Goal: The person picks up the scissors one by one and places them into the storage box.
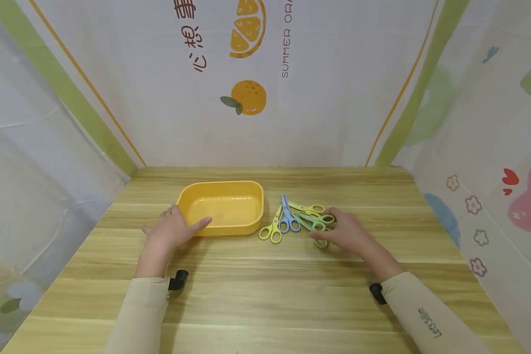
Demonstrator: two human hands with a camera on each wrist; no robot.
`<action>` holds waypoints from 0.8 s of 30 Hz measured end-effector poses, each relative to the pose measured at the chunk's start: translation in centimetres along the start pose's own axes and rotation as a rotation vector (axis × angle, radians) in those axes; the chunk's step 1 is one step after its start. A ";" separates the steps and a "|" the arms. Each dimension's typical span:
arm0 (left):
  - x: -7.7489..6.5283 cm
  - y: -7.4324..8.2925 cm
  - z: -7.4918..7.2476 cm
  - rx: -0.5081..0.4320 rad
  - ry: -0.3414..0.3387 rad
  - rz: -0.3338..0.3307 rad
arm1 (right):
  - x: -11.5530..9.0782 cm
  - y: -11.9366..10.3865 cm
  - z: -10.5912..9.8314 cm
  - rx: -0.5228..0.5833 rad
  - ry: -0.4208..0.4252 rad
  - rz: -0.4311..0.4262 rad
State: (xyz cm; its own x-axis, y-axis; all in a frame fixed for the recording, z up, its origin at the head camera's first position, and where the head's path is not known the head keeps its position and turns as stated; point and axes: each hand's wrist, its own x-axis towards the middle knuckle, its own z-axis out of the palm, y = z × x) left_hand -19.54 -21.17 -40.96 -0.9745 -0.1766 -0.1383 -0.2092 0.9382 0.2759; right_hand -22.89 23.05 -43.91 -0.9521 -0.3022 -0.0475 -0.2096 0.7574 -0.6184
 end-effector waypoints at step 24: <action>1.8 -2.7 0.2 -0.176 -0.103 0.154 | -0.1 0.2 -0.4 0.065 0.158 -0.070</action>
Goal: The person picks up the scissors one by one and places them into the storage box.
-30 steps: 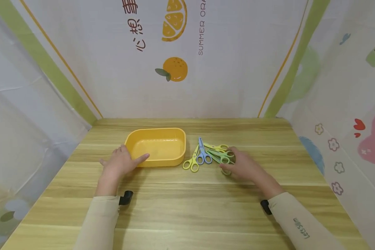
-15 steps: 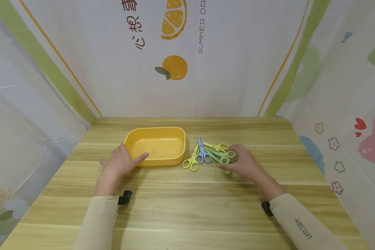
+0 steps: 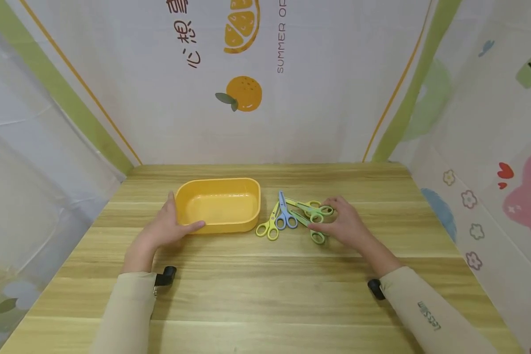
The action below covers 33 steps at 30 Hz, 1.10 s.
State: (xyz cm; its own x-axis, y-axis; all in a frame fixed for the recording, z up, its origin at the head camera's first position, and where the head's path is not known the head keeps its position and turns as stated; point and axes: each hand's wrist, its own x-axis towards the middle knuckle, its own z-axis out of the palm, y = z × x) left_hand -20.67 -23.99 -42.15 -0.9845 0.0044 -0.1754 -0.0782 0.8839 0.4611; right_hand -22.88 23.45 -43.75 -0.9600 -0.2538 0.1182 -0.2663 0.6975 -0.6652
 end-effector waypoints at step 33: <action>2.6 -2.6 -0.5 -0.098 -0.133 0.084 | 2.5 -4.5 -2.0 0.100 0.133 -0.045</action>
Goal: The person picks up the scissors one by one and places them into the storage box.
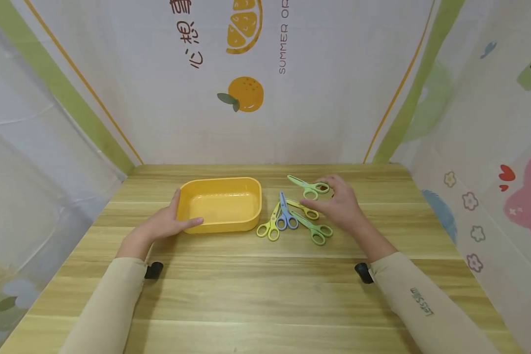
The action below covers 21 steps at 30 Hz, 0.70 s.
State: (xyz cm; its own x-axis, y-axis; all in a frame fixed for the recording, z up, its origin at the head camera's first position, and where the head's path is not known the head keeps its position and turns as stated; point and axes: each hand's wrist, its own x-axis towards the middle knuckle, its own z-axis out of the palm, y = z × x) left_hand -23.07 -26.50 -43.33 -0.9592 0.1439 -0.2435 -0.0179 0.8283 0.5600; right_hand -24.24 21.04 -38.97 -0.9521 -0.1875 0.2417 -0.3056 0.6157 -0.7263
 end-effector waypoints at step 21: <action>-0.2 0.0 0.0 0.014 0.002 -0.001 | 2.9 -4.4 3.6 0.082 -0.057 0.003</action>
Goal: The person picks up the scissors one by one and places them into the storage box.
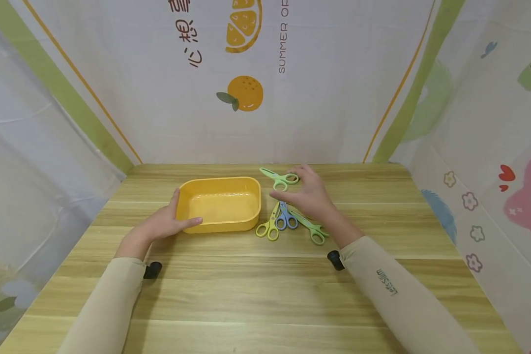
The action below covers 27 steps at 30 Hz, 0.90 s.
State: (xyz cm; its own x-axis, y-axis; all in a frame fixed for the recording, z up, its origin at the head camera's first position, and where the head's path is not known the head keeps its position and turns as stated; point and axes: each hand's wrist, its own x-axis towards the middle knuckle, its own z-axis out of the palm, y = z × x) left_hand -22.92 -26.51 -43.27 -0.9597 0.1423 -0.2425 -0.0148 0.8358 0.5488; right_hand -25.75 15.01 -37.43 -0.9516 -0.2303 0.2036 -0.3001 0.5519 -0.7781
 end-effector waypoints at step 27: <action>-0.1 0.2 -0.1 0.010 -0.007 -0.004 | 0.9 -1.6 5.2 0.038 -0.071 -0.040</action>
State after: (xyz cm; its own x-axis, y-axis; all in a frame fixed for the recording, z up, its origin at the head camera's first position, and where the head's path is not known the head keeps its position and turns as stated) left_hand -22.83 -26.38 -43.09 -0.9575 0.1429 -0.2504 -0.0157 0.8413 0.5403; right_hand -25.77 9.75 -39.08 -0.9315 -0.3082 0.1932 -0.3334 0.5109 -0.7924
